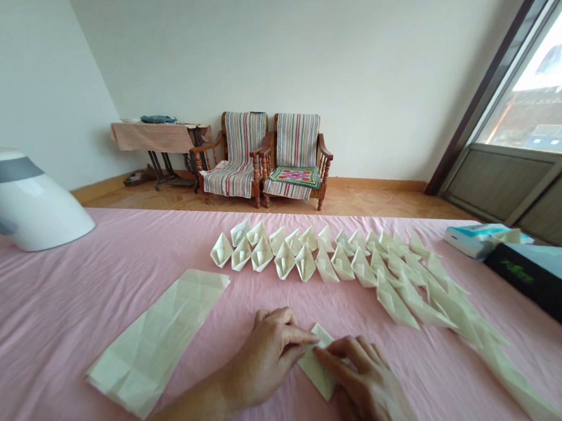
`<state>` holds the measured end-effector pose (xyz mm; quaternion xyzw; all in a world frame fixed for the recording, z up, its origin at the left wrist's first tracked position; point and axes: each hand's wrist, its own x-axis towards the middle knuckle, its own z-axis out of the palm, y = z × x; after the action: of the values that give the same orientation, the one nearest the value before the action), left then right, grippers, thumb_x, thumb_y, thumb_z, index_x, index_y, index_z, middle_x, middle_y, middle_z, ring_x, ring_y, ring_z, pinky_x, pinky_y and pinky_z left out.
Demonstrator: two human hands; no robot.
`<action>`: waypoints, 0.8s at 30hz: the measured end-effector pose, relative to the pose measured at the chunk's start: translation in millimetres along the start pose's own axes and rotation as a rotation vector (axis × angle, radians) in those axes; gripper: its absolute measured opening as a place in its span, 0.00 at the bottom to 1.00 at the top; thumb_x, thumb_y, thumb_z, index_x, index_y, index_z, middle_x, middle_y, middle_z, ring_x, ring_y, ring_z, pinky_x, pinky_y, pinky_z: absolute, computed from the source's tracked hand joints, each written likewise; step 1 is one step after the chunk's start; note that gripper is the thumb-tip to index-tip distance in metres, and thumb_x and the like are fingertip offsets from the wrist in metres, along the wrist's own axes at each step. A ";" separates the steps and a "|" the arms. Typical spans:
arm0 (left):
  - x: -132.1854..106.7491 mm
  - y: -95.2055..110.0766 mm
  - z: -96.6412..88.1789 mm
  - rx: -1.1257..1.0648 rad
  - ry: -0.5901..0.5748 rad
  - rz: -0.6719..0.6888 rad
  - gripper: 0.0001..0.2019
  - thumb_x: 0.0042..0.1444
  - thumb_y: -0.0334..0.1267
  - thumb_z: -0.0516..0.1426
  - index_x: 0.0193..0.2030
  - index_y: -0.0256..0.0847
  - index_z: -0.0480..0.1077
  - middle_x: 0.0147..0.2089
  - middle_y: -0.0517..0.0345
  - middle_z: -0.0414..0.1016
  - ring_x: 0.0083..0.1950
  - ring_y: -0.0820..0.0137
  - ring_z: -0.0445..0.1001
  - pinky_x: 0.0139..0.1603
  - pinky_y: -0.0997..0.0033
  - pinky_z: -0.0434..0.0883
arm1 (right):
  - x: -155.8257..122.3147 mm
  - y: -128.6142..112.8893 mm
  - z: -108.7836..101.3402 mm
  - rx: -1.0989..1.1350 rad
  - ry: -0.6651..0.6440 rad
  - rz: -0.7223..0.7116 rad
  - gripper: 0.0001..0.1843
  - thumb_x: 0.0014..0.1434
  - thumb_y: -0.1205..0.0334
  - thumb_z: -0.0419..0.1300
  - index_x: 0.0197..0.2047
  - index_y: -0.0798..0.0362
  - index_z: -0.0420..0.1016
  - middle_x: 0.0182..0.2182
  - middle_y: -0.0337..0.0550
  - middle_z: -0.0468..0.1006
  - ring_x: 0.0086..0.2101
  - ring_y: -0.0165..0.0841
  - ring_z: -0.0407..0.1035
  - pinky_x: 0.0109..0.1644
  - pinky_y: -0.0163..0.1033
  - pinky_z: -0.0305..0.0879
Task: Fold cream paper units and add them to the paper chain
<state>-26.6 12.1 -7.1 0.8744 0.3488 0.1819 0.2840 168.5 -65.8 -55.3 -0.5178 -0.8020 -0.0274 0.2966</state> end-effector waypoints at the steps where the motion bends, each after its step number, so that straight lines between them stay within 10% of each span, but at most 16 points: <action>1: 0.1 -0.1 -0.3 0.000 -0.003 0.000 0.15 0.63 0.34 0.58 0.53 0.57 0.74 0.38 0.60 0.72 0.43 0.68 0.69 0.48 0.68 0.60 | 0.8 -1.1 -0.7 -0.035 -0.005 -0.017 0.28 0.54 0.74 0.53 0.56 0.44 0.69 0.38 0.42 0.74 0.35 0.35 0.67 0.37 0.39 0.61; 13: 2.2 -3.4 -8.8 -0.025 -0.082 0.021 0.16 0.63 0.31 0.56 0.54 0.54 0.73 0.39 0.60 0.71 0.44 0.69 0.71 0.50 0.68 0.61 | 2.5 -4.1 -1.9 -0.280 -0.054 -0.132 0.25 0.59 0.59 0.60 0.60 0.37 0.65 0.42 0.41 0.75 0.38 0.38 0.67 0.40 0.43 0.61; 24: 3.9 -4.3 -8.4 -0.017 -0.074 0.027 0.16 0.66 0.31 0.51 0.52 0.51 0.75 0.38 0.58 0.71 0.42 0.70 0.71 0.48 0.69 0.62 | 10.7 -11.8 -7.5 -0.336 0.011 -0.211 0.25 0.60 0.65 0.55 0.59 0.37 0.66 0.41 0.42 0.75 0.36 0.36 0.67 0.40 0.42 0.62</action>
<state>-30.4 20.6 -2.8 0.8827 0.3246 0.1563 0.3017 158.7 -65.1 -40.6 -0.4730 -0.8343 -0.1945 0.2060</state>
